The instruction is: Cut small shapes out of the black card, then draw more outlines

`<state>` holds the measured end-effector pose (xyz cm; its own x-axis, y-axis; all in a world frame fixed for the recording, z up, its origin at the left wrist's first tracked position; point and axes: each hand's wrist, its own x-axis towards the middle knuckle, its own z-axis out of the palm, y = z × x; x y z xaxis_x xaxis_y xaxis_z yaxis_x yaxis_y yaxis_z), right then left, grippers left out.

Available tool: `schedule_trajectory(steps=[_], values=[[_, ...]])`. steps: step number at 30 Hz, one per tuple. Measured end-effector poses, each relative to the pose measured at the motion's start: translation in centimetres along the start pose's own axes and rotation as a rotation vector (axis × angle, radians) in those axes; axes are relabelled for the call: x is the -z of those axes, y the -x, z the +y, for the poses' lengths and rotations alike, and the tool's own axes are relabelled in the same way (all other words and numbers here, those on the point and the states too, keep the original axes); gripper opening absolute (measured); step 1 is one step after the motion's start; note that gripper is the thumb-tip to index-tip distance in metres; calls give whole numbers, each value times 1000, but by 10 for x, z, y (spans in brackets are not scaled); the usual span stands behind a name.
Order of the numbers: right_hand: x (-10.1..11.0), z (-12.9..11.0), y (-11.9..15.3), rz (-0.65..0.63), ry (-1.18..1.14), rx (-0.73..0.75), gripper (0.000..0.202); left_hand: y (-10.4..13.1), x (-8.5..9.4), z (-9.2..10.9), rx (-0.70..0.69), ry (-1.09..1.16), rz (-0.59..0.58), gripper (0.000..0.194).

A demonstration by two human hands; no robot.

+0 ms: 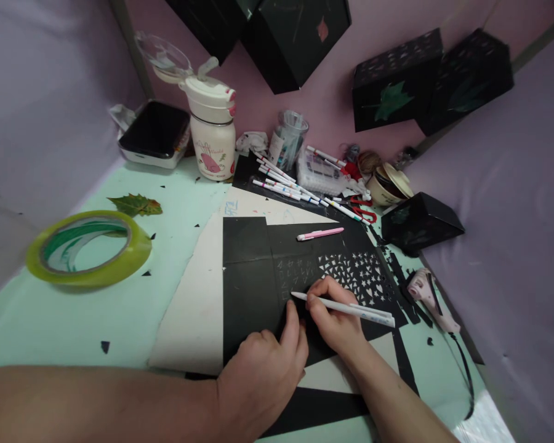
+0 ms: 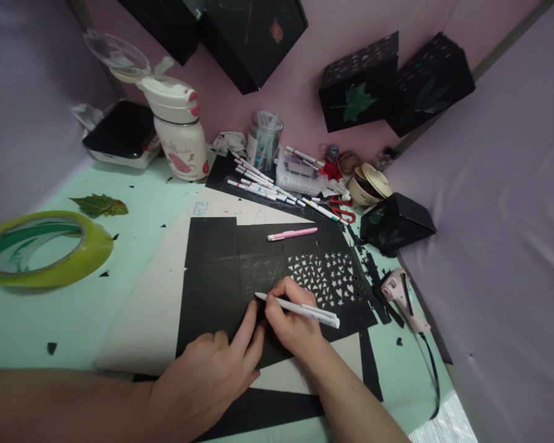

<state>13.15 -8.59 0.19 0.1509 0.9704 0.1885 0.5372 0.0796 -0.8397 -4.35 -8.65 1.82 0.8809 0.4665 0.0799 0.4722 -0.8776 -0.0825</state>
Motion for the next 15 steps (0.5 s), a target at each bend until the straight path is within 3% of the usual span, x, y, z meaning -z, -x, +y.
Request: schedule_trajectory(steps=[15], values=[[-1,-3,0,12,-7,4,15,1,1,0,-14,6,-26,50]])
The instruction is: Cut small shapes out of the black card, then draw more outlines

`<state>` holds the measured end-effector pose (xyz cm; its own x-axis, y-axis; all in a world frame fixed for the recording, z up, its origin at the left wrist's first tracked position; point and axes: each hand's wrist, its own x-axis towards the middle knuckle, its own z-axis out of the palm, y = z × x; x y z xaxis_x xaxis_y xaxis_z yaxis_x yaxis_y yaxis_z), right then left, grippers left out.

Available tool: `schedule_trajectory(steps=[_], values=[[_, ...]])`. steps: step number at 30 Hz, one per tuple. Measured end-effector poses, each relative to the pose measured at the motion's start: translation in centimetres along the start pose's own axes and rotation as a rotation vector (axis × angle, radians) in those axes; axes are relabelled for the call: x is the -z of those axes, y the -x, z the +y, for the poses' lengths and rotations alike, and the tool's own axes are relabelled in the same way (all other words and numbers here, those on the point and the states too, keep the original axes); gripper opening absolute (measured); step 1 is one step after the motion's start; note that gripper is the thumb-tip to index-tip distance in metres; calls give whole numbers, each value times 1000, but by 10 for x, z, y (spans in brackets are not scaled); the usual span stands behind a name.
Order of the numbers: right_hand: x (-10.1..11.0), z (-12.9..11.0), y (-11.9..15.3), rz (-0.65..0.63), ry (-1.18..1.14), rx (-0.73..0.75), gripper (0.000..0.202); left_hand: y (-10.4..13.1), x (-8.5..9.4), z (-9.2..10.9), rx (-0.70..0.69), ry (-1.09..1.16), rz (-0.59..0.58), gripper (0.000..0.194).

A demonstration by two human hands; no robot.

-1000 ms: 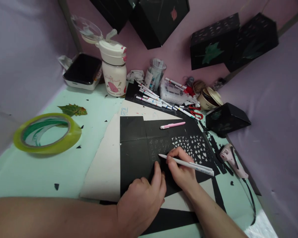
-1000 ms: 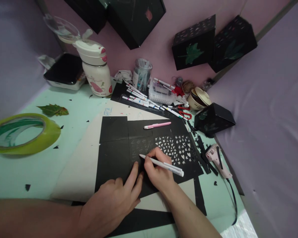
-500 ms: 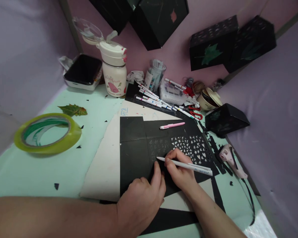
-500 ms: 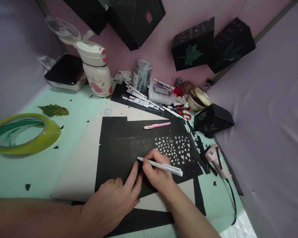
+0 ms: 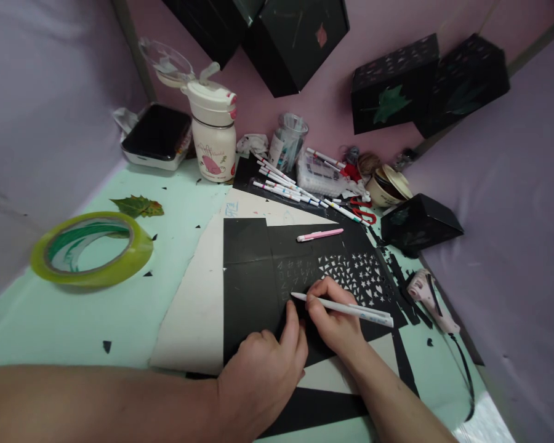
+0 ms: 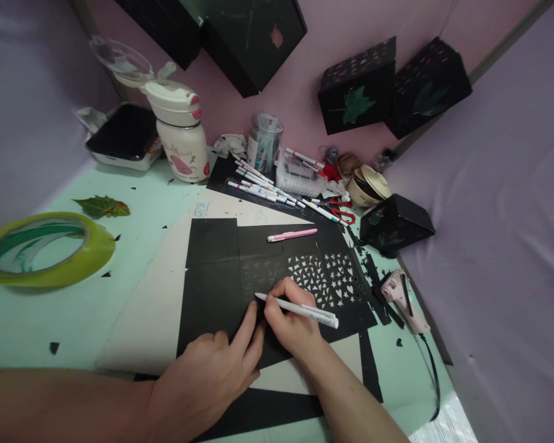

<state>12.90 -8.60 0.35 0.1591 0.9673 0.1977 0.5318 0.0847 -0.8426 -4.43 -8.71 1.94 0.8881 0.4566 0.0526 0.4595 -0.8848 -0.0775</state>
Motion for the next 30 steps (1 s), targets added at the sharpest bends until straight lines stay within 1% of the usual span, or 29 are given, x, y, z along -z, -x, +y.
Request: schedule_trajectory(steps=[6,13,19,24,30], values=[[-1,1,-1,83,24,3,17,-1,0,-1,1,14,-28,52],[-1,1,-1,79,17,-10,17,-1,1,-1,1,7,-68,54],[0,2,0,80,29,-11,17,-1,-1,0,2,6,-62,52],[1,3,1,109,7,-20,17,0,-3,0,13,29,-30,51],[1,3,0,85,55,-38,15,-1,-2,-3,0,31,-14,46]])
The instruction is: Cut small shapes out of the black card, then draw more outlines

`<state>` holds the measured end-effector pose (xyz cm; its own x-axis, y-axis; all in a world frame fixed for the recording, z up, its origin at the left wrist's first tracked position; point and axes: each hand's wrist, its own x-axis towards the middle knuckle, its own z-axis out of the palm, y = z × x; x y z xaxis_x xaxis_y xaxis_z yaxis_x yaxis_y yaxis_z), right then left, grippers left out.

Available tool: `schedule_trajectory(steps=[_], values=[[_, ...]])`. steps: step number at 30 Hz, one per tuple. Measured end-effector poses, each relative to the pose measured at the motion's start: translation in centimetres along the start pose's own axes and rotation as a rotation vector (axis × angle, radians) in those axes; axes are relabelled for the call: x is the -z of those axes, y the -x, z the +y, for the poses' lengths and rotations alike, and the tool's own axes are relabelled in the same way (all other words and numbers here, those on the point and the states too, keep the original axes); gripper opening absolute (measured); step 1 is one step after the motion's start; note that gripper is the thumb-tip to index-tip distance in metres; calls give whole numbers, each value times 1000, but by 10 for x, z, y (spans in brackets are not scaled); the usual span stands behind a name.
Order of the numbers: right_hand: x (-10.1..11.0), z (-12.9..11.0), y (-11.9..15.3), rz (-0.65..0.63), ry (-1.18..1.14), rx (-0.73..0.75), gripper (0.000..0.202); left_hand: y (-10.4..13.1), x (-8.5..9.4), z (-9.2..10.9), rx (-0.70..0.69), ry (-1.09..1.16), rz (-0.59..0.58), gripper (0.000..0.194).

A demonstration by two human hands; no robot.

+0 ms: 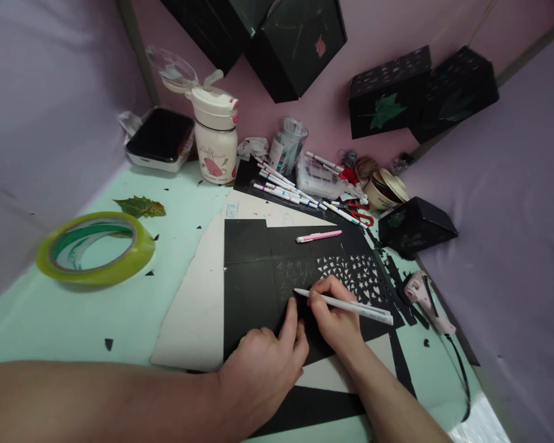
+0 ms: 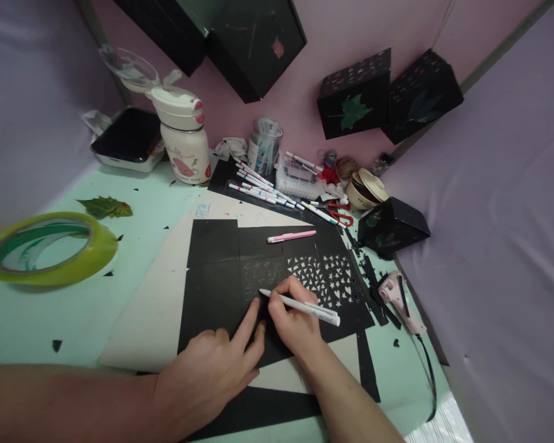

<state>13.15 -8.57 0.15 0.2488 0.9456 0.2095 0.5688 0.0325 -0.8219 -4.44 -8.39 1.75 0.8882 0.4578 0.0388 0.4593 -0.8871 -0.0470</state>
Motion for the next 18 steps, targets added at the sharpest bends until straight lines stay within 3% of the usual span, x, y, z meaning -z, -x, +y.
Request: schedule_trajectory(steps=[18], values=[[-1,1,0,-10,-37,28,18,0,-2,0,-8,15,-33,51]])
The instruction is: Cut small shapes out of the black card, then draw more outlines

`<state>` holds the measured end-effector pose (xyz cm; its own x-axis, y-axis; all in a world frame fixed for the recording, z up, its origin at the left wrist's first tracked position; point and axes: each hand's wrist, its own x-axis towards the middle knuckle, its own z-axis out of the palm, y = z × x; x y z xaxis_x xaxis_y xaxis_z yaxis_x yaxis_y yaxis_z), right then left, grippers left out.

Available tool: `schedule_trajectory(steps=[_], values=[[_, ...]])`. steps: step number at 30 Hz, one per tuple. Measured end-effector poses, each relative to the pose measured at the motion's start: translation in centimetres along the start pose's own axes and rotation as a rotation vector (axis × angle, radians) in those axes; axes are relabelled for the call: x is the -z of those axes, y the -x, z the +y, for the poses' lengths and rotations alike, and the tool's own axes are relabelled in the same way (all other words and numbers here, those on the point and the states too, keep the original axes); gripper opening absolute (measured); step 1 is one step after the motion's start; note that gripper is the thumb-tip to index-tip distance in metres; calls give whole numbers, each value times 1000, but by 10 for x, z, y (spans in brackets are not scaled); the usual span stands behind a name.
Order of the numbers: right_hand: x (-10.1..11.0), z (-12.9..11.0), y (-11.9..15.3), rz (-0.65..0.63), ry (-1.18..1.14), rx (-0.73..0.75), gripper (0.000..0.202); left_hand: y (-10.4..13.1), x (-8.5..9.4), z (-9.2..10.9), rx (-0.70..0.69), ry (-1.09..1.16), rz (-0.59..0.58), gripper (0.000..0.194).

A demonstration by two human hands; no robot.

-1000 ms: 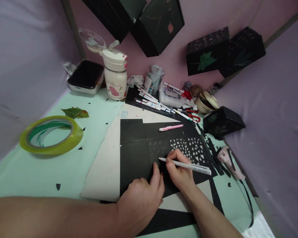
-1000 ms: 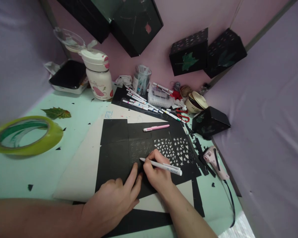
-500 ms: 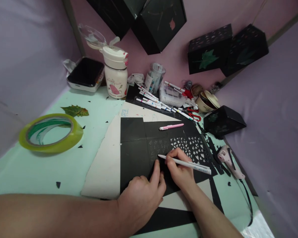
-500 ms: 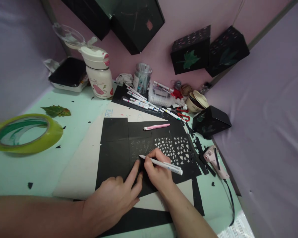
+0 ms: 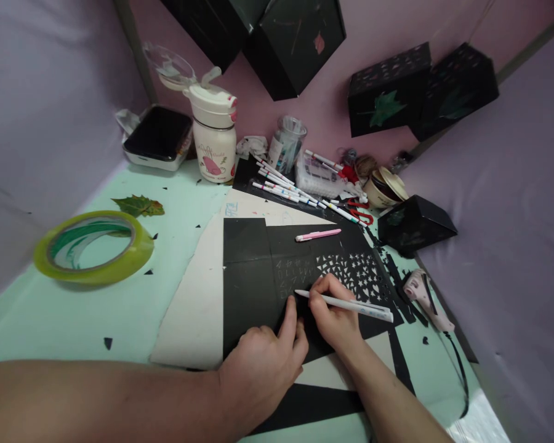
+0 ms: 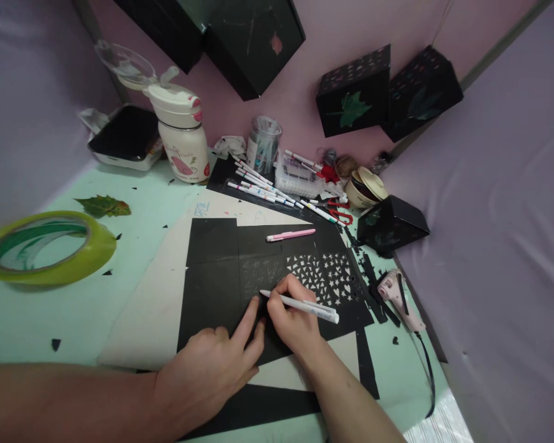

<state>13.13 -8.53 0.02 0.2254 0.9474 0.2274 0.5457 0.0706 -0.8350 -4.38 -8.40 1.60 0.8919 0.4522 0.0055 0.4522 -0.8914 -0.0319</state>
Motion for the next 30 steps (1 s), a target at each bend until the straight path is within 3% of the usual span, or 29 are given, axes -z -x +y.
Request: schedule_trajectory(steps=[10,30], values=[[0,-1,1,79,-35,-22,19,0,1,-2,-22,3,-28,50],[0,0,0,40,-2,-9,17,-2,1,-1,-12,-3,-12,51]])
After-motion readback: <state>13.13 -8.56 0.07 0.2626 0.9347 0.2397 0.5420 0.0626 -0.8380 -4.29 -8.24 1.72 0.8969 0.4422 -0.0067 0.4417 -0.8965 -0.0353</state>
